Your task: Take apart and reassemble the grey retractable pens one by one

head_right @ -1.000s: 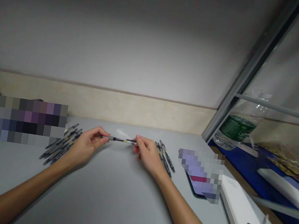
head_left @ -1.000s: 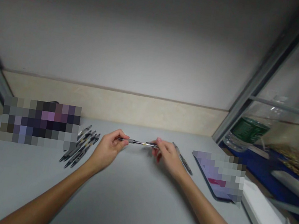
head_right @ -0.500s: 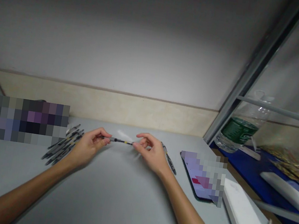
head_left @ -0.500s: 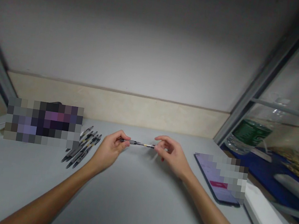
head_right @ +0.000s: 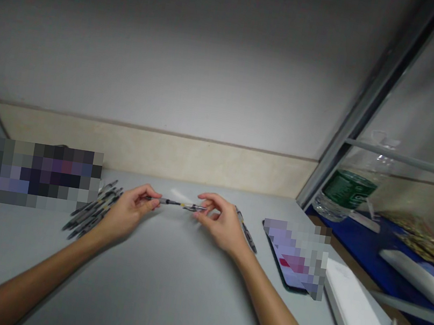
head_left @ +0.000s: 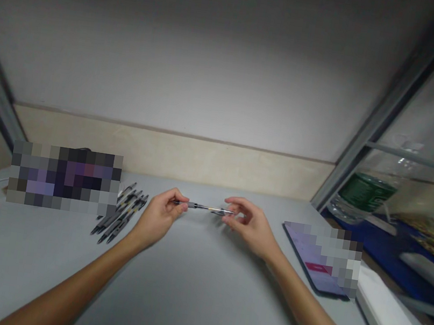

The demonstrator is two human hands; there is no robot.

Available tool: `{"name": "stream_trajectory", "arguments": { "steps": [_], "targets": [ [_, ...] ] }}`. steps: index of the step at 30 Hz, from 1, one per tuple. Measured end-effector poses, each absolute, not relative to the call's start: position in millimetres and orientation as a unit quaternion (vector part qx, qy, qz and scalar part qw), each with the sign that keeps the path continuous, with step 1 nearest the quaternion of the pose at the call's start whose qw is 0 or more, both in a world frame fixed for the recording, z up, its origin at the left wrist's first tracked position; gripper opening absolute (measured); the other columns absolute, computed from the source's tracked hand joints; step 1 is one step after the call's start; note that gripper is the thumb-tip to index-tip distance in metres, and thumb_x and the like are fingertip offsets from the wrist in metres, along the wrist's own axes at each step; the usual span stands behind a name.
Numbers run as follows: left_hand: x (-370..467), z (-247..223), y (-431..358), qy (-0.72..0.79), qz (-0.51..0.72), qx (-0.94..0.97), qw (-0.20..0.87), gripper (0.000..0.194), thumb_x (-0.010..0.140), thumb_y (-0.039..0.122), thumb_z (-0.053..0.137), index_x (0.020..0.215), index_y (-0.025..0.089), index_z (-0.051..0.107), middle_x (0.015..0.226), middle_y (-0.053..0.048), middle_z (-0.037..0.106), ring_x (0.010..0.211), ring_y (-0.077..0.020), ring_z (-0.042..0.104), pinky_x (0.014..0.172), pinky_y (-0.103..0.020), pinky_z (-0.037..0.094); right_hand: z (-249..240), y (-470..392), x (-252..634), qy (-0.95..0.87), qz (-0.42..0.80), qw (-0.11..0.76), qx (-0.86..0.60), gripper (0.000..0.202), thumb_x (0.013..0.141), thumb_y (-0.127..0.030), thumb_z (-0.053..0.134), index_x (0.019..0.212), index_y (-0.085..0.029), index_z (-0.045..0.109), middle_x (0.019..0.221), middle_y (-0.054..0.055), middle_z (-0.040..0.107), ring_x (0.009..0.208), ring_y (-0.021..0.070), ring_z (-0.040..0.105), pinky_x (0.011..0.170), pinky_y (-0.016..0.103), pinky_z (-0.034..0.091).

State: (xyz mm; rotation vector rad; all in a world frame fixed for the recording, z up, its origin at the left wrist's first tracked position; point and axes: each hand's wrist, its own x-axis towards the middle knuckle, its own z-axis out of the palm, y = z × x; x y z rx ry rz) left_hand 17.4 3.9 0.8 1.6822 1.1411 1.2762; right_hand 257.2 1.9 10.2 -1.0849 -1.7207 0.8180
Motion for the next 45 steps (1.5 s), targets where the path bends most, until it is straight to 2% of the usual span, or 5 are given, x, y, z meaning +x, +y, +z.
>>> {"name": "stream_trajectory", "arguments": {
  "steps": [7,13,22,31,45],
  "targets": [
    [17,0,3,0.429,0.491,0.656,0.381,0.017,0.078,0.032,0.061,0.082,0.016,0.056,0.065,0.003,0.053,0.059,-0.0097,0.048,0.055,-0.02,0.034,10,0,256,-0.721,0.317,0.391,-0.476,0.052,0.09,-0.049,0.041,0.056,-0.014,0.06,0.044,-0.002,0.047,0.042,0.0093,0.041,0.045,0.022,0.032],
    [16,-1,8,0.43,0.502,0.636,0.398,0.02,0.075,0.034,0.063,0.079,0.015,0.058,0.065,0.001,0.057,0.062,-0.0113,0.052,0.059,-0.022,0.039,10,1,259,-0.727,0.279,0.47,-0.416,0.04,0.07,-0.038,0.072,0.105,-0.022,0.064,0.085,0.004,0.066,0.068,0.0162,0.06,0.056,0.024,0.045],
    [24,0,0,0.434,0.508,0.622,0.408,0.019,0.071,0.032,0.066,0.075,0.015,0.058,0.063,0.001,0.058,0.06,-0.0106,0.052,0.056,-0.021,0.038,9,-4,251,-0.739,0.28,0.394,-0.47,0.046,0.09,-0.046,0.043,0.059,-0.016,0.058,0.046,-0.002,0.047,0.044,0.0109,0.042,0.046,0.024,0.032],
    [21,-3,6,0.415,0.492,0.608,0.464,0.023,0.072,0.036,0.065,0.071,0.015,0.058,0.057,0.002,0.055,0.051,-0.0093,0.048,0.053,-0.022,0.037,16,-9,249,-0.784,0.171,0.415,-0.429,0.024,0.084,-0.039,0.056,0.085,-0.019,0.068,0.074,0.004,0.065,0.064,0.016,0.055,0.061,0.027,0.039],
    [36,-2,-9,0.443,0.502,0.642,0.374,0.017,0.078,0.032,0.059,0.075,0.016,0.055,0.067,0.0,0.059,0.062,-0.012,0.055,0.059,-0.022,0.041,11,-5,235,-0.5,0.556,0.518,-0.415,0.035,0.074,-0.045,0.065,0.059,-0.018,0.049,0.051,-0.005,0.041,0.041,0.0073,0.034,0.04,0.021,0.025]
  ]
}}
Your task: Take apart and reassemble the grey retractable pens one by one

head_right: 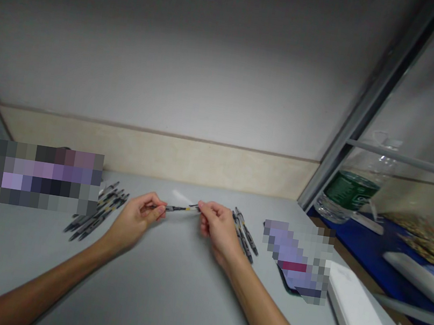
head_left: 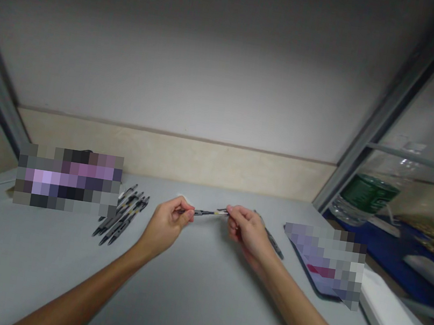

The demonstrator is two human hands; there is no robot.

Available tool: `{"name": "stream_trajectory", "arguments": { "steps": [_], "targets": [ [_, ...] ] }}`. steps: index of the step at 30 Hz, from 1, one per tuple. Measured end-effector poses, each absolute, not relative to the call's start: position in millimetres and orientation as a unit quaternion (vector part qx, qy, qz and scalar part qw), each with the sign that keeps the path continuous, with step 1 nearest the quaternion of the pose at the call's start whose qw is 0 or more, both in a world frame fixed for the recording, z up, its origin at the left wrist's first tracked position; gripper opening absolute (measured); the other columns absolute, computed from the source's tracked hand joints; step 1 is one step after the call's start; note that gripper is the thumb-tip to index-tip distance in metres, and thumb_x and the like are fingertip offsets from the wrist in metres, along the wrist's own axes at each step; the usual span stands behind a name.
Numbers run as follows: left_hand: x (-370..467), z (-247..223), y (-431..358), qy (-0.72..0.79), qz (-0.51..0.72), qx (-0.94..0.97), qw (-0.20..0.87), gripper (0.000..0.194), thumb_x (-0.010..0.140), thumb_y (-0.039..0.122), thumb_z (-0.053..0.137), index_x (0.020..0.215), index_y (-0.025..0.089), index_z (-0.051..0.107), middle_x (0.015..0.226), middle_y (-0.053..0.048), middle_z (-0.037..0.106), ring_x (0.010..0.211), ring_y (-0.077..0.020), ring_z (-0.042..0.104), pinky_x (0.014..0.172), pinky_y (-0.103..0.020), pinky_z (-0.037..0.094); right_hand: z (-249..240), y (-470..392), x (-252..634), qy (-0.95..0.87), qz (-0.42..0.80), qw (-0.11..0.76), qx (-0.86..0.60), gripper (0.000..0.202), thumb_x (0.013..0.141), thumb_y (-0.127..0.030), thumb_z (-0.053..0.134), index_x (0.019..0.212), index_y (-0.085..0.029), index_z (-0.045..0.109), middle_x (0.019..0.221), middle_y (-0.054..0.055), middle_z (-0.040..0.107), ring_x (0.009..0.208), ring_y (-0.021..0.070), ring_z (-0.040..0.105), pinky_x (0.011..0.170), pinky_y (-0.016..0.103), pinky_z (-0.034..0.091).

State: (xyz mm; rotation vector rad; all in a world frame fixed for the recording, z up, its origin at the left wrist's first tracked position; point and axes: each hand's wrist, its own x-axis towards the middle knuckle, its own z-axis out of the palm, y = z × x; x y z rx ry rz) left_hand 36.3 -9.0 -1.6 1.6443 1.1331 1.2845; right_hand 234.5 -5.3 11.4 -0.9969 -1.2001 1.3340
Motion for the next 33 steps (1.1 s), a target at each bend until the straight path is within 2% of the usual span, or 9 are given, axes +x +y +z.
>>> {"name": "stream_trajectory", "arguments": {
  "steps": [3,5,8,12,15,18,22,27,33],
  "targets": [
    [46,-1,-16,0.402,0.463,0.682,0.398,0.019,0.08,0.034,0.058,0.088,0.017,0.057,0.081,-0.003,0.064,0.07,-0.0139,0.06,0.065,-0.024,0.045,18,3,231,-0.423,0.541,0.616,-0.385,0.028,0.073,-0.045,0.066,0.073,-0.018,0.06,0.074,0.003,0.058,0.062,0.013,0.053,0.053,0.024,0.041],
    [48,-1,-18,0.392,0.435,0.718,0.376,0.023,0.082,0.036,0.057,0.097,0.018,0.058,0.095,-0.006,0.065,0.079,-0.016,0.062,0.073,-0.027,0.046,28,8,229,-0.368,0.57,0.642,-0.357,0.025,0.075,-0.042,0.064,0.085,-0.02,0.061,0.084,0.005,0.061,0.072,0.0159,0.058,0.061,0.026,0.046],
    [41,-3,-13,0.432,0.429,0.755,0.242,0.022,0.084,0.036,0.054,0.097,0.019,0.058,0.099,-0.007,0.065,0.092,-0.0199,0.059,0.082,-0.031,0.045,49,11,226,-0.314,0.642,0.634,-0.296,0.017,0.079,-0.037,0.057,0.086,-0.022,0.056,0.06,-0.002,0.051,0.052,0.0121,0.05,0.057,0.027,0.046],
    [17,-7,4,0.519,0.351,0.779,0.006,0.019,0.086,0.032,0.047,0.091,0.017,0.058,0.095,-0.008,0.062,0.097,-0.0241,0.052,0.089,-0.038,0.04,80,10,215,-0.312,0.692,0.61,-0.229,0.037,0.084,-0.05,0.038,0.062,-0.021,0.04,0.044,-0.009,0.023,0.034,0.0074,0.018,0.034,0.019,0.023],
    [1,-8,12,0.611,0.246,0.747,-0.089,0.024,0.086,0.034,0.044,0.094,0.017,0.059,0.099,-0.01,0.059,0.099,-0.0281,0.049,0.085,-0.041,0.04,96,10,203,-0.301,0.727,0.582,-0.207,0.037,0.083,-0.039,0.035,0.052,-0.021,0.029,0.041,-0.01,0.013,0.034,0.0068,0.006,0.032,0.019,0.009],
    [-8,-6,14,0.675,0.182,0.701,-0.144,0.032,0.086,0.039,0.041,0.101,0.017,0.058,0.107,-0.013,0.056,0.104,-0.0323,0.045,0.082,-0.046,0.04,108,10,191,-0.298,0.737,0.574,-0.198,0.032,0.08,-0.03,0.033,0.051,-0.021,0.026,0.04,-0.009,0.011,0.035,0.0067,0.003,0.032,0.019,0.005],
    [-15,-5,15,0.731,0.13,0.651,-0.157,0.041,0.085,0.043,0.039,0.11,0.015,0.056,0.115,-0.017,0.052,0.11,-0.036,0.042,0.083,-0.055,0.037,118,9,182,-0.304,0.756,0.553,-0.176,0.037,0.081,-0.043,0.032,0.052,-0.021,0.027,0.041,-0.01,0.012,0.036,0.0063,0.004,0.032,0.018,0.008],
    [-22,-8,20,0.766,0.094,0.626,-0.114,0.044,0.085,0.044,0.035,0.114,0.016,0.054,0.12,-0.019,0.049,0.11,-0.0383,0.041,0.077,-0.062,0.039,124,8,178,-0.32,0.768,0.525,-0.179,0.031,0.08,-0.031,0.031,0.051,-0.021,0.026,0.041,-0.009,0.011,0.036,0.0067,0.003,0.032,0.019,0.006],
    [-27,-11,24,0.777,0.049,0.623,-0.068,0.037,0.086,0.031,0.033,0.114,0.017,0.053,0.123,-0.019,0.048,0.112,-0.0377,0.042,0.076,-0.063,0.041,128,9,176,-0.32,0.773,0.521,-0.167,0.036,0.081,-0.041,0.03,0.052,-0.021,0.027,0.042,-0.009,0.012,0.037,0.0063,0.004,0.033,0.019,0.007]
  ]
}}
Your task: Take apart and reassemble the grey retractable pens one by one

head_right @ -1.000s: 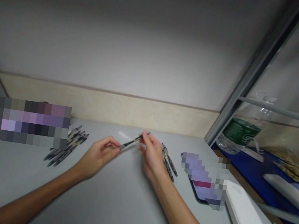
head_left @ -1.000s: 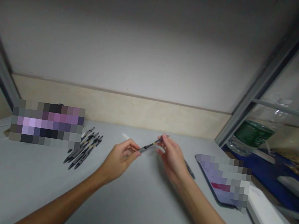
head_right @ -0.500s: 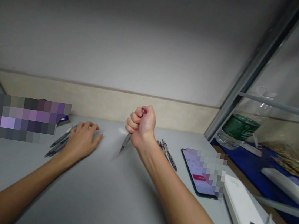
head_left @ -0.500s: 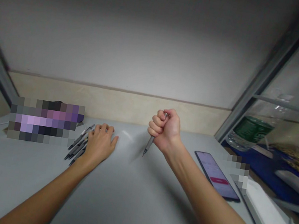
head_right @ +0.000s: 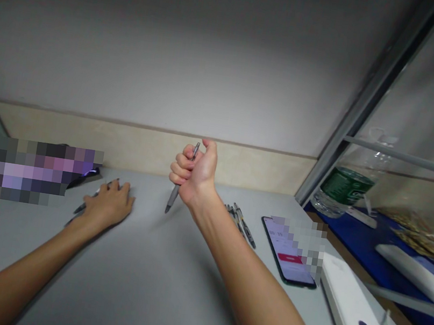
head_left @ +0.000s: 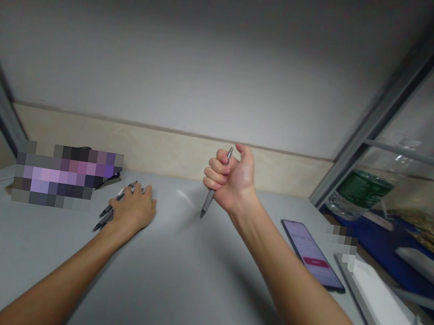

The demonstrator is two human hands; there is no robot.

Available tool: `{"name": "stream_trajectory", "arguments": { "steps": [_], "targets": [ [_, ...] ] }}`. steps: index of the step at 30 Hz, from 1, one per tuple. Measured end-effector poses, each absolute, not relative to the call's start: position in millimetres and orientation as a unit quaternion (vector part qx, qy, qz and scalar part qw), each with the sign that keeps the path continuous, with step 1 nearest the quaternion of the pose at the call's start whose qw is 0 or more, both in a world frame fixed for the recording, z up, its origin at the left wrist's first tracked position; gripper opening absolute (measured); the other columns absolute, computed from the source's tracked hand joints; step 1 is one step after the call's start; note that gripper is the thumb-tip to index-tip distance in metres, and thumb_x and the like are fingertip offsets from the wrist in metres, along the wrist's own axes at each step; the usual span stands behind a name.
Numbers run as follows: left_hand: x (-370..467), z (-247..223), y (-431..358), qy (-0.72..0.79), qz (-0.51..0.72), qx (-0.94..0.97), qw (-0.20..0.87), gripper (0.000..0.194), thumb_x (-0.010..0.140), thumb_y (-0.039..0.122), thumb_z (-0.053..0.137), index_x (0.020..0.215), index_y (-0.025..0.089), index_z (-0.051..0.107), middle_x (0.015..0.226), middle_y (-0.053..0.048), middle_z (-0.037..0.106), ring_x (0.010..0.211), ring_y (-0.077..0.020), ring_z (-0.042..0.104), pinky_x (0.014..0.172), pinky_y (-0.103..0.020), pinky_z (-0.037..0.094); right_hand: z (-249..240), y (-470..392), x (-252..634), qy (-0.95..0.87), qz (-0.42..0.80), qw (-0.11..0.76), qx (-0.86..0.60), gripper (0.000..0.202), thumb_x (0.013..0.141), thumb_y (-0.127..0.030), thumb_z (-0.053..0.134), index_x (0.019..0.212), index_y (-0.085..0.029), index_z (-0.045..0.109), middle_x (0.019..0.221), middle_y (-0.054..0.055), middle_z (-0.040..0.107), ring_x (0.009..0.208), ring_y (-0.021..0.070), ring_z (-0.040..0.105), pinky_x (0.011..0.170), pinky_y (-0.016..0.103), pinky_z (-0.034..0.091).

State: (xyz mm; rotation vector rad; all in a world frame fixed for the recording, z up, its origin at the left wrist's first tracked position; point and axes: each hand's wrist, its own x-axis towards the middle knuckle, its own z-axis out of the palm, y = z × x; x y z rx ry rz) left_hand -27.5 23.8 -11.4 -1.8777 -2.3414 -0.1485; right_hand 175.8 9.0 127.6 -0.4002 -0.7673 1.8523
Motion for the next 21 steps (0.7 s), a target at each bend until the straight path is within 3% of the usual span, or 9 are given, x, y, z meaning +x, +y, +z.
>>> {"name": "stream_trajectory", "arguments": {
  "steps": [3,6,12,17,21],
  "targets": [
    [-28.4,-9.7,22.9,-0.769,-0.033,-0.634,0.074,0.037,0.083,0.015,0.031,0.113,0.017,0.053,0.121,-0.018,0.05,0.11,-0.0354,0.044,0.076,-0.061,0.042,128.9,10.0,174.2,-0.318,0.772,0.522,-0.176,0.03,0.08,-0.032,0.03,0.052,-0.021,0.027,0.042,-0.009,0.012,0.037,0.0068,0.003,0.033,0.019,0.006],
    [-27.9,-7.3,20.8,-0.758,-0.023,-0.647,0.083,0.041,0.079,0.008,0.031,0.114,0.015,0.052,0.121,-0.017,0.052,0.108,-0.0342,0.045,0.076,-0.057,0.044,129.7,11.7,173.1,-0.317,0.772,0.524,-0.169,0.032,0.08,-0.036,0.03,0.052,-0.021,0.027,0.042,-0.009,0.012,0.037,0.0068,0.003,0.033,0.019,0.006],
    [-28.0,-8.1,20.1,-0.745,-0.026,-0.658,0.111,0.039,0.081,0.01,0.031,0.111,0.012,0.056,0.115,-0.019,0.054,0.107,-0.0337,0.045,0.076,-0.052,0.045,131.6,14.9,169.9,-0.322,0.772,0.522,-0.167,0.032,0.081,-0.033,0.03,0.051,-0.021,0.026,0.041,-0.009,0.012,0.037,0.0071,0.003,0.034,0.02,0.006],
    [-28.8,-8.3,20.9,-0.742,-0.027,-0.658,0.127,0.038,0.08,0.012,0.032,0.107,0.01,0.059,0.114,-0.02,0.053,0.108,-0.0334,0.045,0.079,-0.049,0.044,133.3,15.5,166.8,-0.325,0.771,0.523,-0.162,0.038,0.082,-0.045,0.03,0.052,-0.022,0.027,0.041,-0.01,0.012,0.036,0.0061,0.005,0.033,0.019,0.007],
    [-27.3,-6.0,20.4,-0.743,-0.027,-0.659,0.113,0.04,0.079,0.011,0.033,0.108,0.01,0.06,0.113,-0.02,0.053,0.107,-0.0331,0.047,0.08,-0.048,0.045,135.5,16.1,165.7,-0.331,0.768,0.524,-0.164,0.032,0.081,-0.034,0.03,0.052,-0.021,0.026,0.04,-0.009,0.012,0.036,0.0066,0.004,0.033,0.019,0.006]
  ]
}}
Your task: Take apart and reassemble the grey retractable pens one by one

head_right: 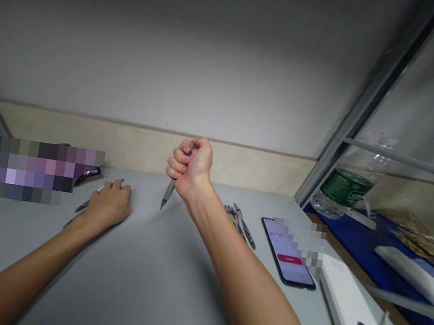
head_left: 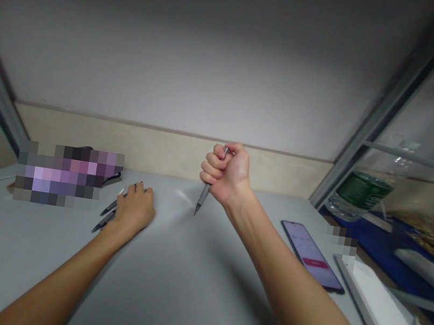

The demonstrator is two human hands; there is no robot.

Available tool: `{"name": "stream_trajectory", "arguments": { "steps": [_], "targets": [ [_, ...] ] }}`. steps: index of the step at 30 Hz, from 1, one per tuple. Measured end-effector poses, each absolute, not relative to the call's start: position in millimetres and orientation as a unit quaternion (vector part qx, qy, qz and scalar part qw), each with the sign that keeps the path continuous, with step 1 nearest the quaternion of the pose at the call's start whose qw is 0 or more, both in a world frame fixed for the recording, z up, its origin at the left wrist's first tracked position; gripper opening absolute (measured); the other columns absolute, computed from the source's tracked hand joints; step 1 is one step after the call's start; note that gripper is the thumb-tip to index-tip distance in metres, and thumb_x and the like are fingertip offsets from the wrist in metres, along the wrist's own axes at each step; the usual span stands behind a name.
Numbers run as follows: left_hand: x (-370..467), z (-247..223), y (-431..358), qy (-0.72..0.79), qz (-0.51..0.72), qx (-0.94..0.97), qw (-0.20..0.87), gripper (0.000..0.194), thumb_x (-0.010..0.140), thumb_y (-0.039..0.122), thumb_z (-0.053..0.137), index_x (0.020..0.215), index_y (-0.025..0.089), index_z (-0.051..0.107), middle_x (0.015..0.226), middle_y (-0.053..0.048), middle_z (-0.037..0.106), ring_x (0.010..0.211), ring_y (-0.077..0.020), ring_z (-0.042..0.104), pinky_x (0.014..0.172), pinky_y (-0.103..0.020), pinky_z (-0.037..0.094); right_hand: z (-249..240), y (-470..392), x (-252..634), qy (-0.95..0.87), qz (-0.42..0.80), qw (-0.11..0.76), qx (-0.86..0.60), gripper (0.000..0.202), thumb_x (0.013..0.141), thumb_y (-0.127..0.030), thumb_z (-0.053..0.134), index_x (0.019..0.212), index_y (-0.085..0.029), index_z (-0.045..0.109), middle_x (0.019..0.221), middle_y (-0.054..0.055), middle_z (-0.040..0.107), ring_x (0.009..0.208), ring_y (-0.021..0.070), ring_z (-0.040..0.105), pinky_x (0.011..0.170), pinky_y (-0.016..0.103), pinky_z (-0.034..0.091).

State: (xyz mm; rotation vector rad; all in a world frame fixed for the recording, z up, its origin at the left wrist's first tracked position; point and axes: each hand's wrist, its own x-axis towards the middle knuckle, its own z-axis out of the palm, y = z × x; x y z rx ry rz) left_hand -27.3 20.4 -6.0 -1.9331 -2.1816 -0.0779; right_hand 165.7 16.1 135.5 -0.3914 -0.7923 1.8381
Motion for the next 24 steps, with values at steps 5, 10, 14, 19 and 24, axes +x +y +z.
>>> {"name": "stream_trajectory", "arguments": {
  "steps": [5,10,14,19,24],
  "targets": [
    [-26.8,-4.7,19.7,-0.745,-0.027,-0.659,0.101,0.04,0.079,0.01,0.032,0.108,0.01,0.06,0.113,-0.02,0.052,0.107,-0.0329,0.048,0.079,-0.047,0.047,137.6,16.6,165.3,-0.329,0.772,0.521,-0.155,0.033,0.08,-0.039,0.033,0.052,-0.021,0.027,0.041,-0.009,0.012,0.036,0.0065,0.005,0.033,0.02,0.006],
    [-26.4,-3.2,18.3,-0.738,-0.023,-0.667,0.099,0.04,0.079,0.009,0.032,0.108,0.009,0.06,0.111,-0.02,0.053,0.105,-0.0319,0.05,0.077,-0.042,0.048,138.1,17.0,164.3,-0.331,0.769,0.524,-0.157,0.033,0.081,-0.037,0.032,0.053,-0.021,0.026,0.041,-0.009,0.012,0.036,0.0066,0.005,0.034,0.019,0.006],
    [-25.0,-2.4,18.3,-0.739,-0.016,-0.668,0.086,0.04,0.079,0.007,0.032,0.108,0.009,0.059,0.11,-0.02,0.054,0.103,-0.0303,0.053,0.076,-0.039,0.048,139.4,16.1,164.2,-0.328,0.77,0.526,-0.151,0.035,0.08,-0.042,0.031,0.052,-0.022,0.026,0.041,-0.009,0.012,0.036,0.0067,0.005,0.034,0.02,0.006],
    [-25.2,-4.0,19.5,-0.728,-0.022,-0.68,0.084,0.039,0.078,0.009,0.034,0.107,0.008,0.059,0.106,-0.02,0.057,0.099,-0.031,0.057,0.076,-0.039,0.048,140.1,14.9,163.3,-0.331,0.767,0.528,-0.149,0.032,0.08,-0.036,0.03,0.052,-0.021,0.026,0.041,-0.009,0.012,0.036,0.0068,0.005,0.035,0.02,0.005],
    [-23.0,-2.0,17.8,-0.724,-0.021,-0.686,0.066,0.039,0.079,0.009,0.033,0.108,0.009,0.059,0.105,-0.02,0.058,0.098,-0.0312,0.058,0.077,-0.041,0.047,138.1,16.0,162.8,-0.336,0.767,0.524,-0.152,0.033,0.08,-0.037,0.032,0.052,-0.021,0.026,0.04,-0.009,0.012,0.036,0.0065,0.005,0.034,0.02,0.006]
  ]
}}
